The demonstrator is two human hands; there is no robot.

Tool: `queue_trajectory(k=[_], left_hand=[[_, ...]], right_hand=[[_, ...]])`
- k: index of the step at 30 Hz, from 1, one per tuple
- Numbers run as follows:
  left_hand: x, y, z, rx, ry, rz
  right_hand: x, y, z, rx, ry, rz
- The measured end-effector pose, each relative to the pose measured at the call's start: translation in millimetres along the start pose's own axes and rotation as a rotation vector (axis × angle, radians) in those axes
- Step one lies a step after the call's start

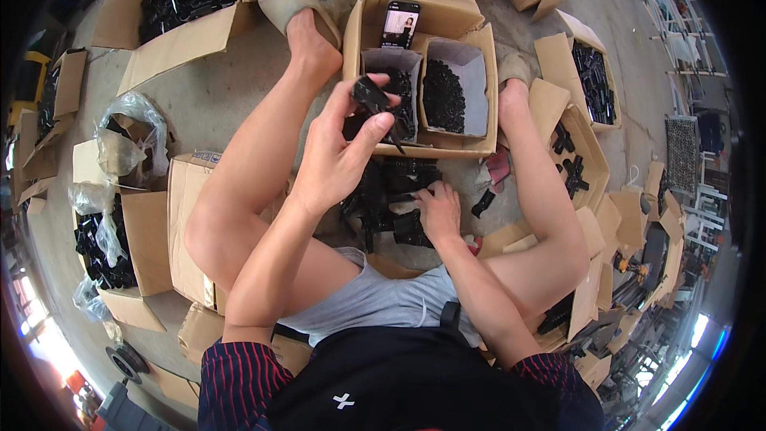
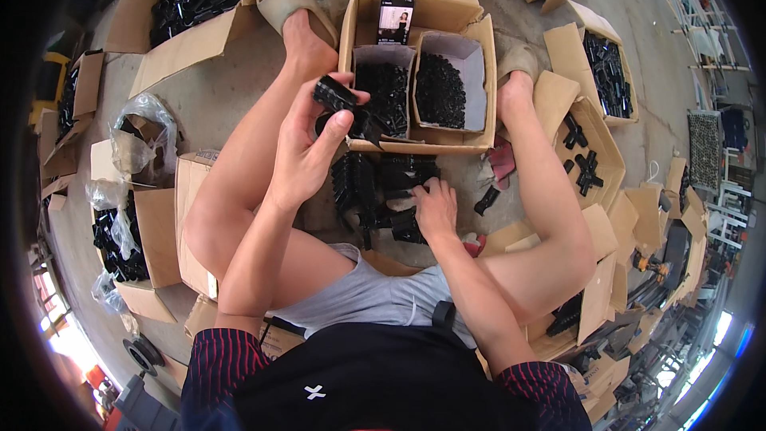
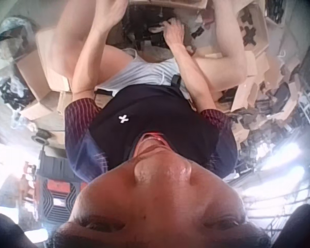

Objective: The person assembles black metal components by hand, joining two parts together and securing them by inserting a small screw into a pre-drilled hole.

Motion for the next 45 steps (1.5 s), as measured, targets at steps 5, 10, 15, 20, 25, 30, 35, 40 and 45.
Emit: queue_trajectory(k=[5, 10, 15, 20, 25, 30, 35, 40, 45], left_hand=[[7.0, -7.7, -1.1, 0.108, 0.09, -0.104], [20.8, -21.7, -5.7, 0.195, 0.168, -0.227], [28.9, -38.0, -17.4, 0.297, 0.246, -0.317], [27.2, -38.8, -17.7, 0.319, 0.224, -0.201], [32.2, -38.3, -20.5, 0.289, 0.255, -0.261], [33.4, -40.1, -22.9, 0.271, 0.252, -0.267], [30.3, -36.8, -23.7, 0.2, 0.189, -0.234], [25.5, -35.2, -23.2, 0.215, 0.174, -0.206], [19.5, -34.8, -23.4, 0.229, 0.146, -0.173]], right_hand=[[-12.5, 39.3, 3.3, 0.121, -0.264, 0.402], [15.6, 116.1, 34.1, 0.038, -0.484, 1.368], [61.6, 110.1, 64.4, 0.161, -0.427, 1.68], [60.7, 101.4, 65.3, 0.159, -0.447, 1.657], [63.7, 92.5, 66.0, 0.265, -0.457, 1.813], [63.6, 88.5, 65.0, 0.267, -0.504, 1.847], [63.8, 94.5, 65.3, 0.115, -0.458, 1.775], [64.8, 98.5, 66.5, 0.016, -0.423, 1.697], [64.5, 95.3, 68.2, 0.11, -0.383, 1.736]])
Point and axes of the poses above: each hand's wrist, its own z-axis towards the middle knuckle, its own y-axis out of the back of the hand, x = y × z, the point moved 10 cm from there along z, towards the middle knuckle, and after that the axes turned 7 degrees about -x, right-handed, at the moved point
